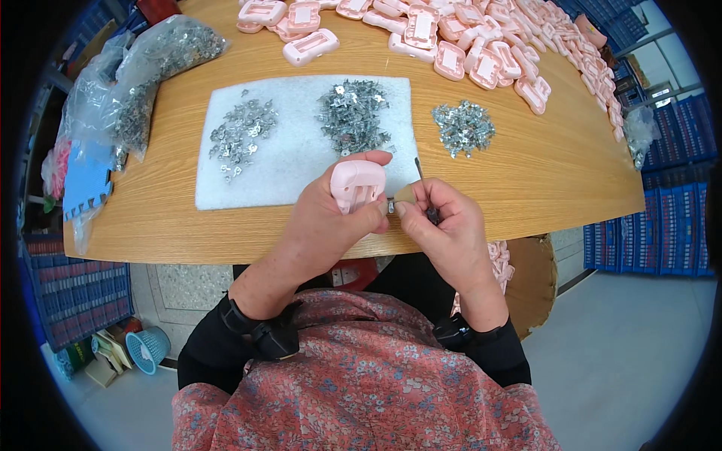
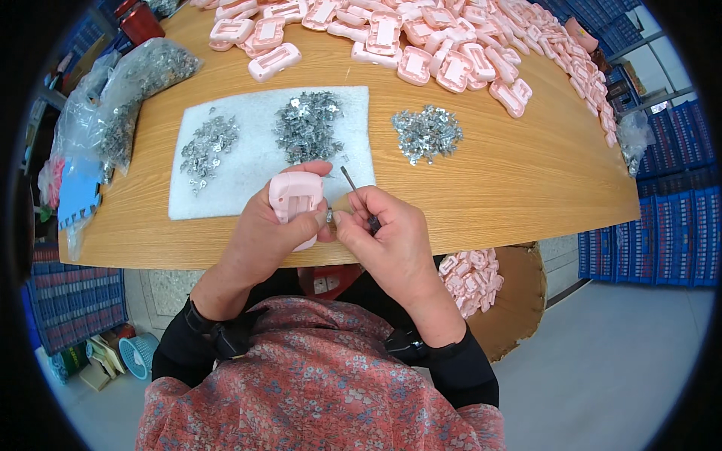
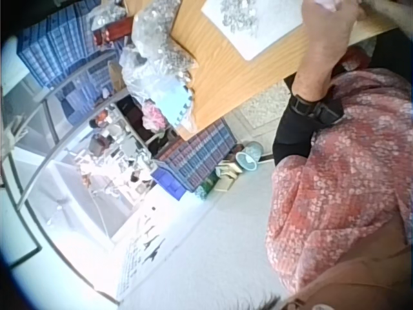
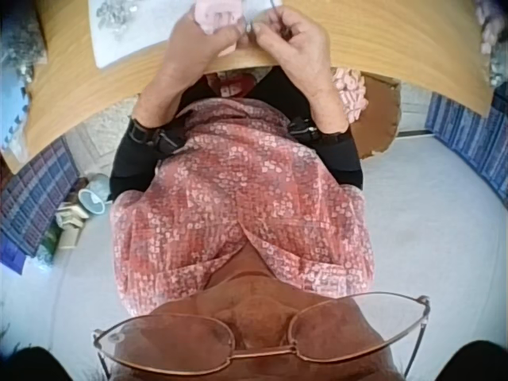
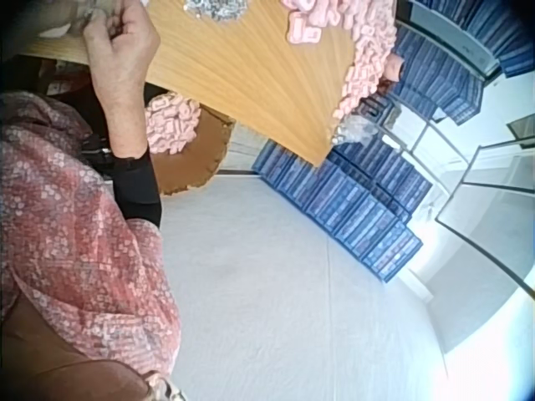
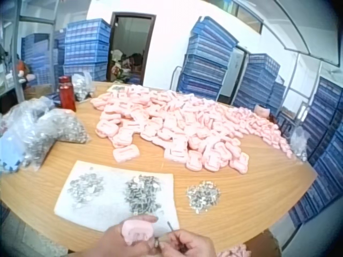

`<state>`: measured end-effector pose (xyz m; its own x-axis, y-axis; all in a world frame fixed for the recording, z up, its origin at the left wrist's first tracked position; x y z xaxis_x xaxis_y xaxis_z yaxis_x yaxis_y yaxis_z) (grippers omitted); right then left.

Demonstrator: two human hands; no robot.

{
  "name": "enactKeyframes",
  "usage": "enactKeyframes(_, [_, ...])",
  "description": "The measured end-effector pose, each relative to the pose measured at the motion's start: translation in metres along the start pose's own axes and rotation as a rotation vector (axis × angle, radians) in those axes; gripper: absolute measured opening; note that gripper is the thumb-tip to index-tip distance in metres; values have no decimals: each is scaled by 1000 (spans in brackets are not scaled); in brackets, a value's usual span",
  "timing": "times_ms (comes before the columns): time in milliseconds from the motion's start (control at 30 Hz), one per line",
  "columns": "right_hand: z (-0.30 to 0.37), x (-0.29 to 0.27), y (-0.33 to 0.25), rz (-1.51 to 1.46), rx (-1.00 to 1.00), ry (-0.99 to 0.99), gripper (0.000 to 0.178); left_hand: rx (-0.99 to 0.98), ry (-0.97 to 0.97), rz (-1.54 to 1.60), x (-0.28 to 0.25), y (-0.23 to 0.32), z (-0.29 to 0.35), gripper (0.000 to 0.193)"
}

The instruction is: The person sits at a wooden table and assembles small pink plastic cases by inserting metal components into them. Using a thin metal tool, they pick up small metal pieces from a white foam mat and carefully place them into the slots of the plastic cases. The person handles the cases one at a time, repeatedly picking up parts and inserting them into the device.

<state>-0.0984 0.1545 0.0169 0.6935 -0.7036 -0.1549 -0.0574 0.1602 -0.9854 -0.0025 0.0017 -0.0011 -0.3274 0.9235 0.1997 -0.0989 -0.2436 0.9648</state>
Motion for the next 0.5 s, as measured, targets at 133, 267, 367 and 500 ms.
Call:
enactKeyframes(133, [0, -3, -4, -109, 154, -108, 11, -107, -84, 91, -2, 2, 2, 48])
enactKeyframes(267, [0, 4, -3, -169, -2, -19, 12, -284, -194, 481, -7, 3, 2, 41])
enactKeyframes(367, [-2, 11, -5, -116, -168, -39, 12, -385, -224, 591, -6, 4, 3, 53])
enactKeyframes(500, [-8, 15, -7, 198, -345, -36, 14, -441, -249, 549, -4, 0, 3, 56])
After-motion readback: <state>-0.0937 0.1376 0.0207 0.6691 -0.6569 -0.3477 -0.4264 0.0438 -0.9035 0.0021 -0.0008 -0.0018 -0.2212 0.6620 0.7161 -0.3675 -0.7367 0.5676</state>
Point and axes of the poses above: each hand's wrist, its own z-axis away from the middle knuckle, its own x-axis out of the palm, y = z × x, the point moved 1 cm from there along -z, towards the middle knuckle, and after that the axes turned 8 degrees about -z, right-handed, at the moved point
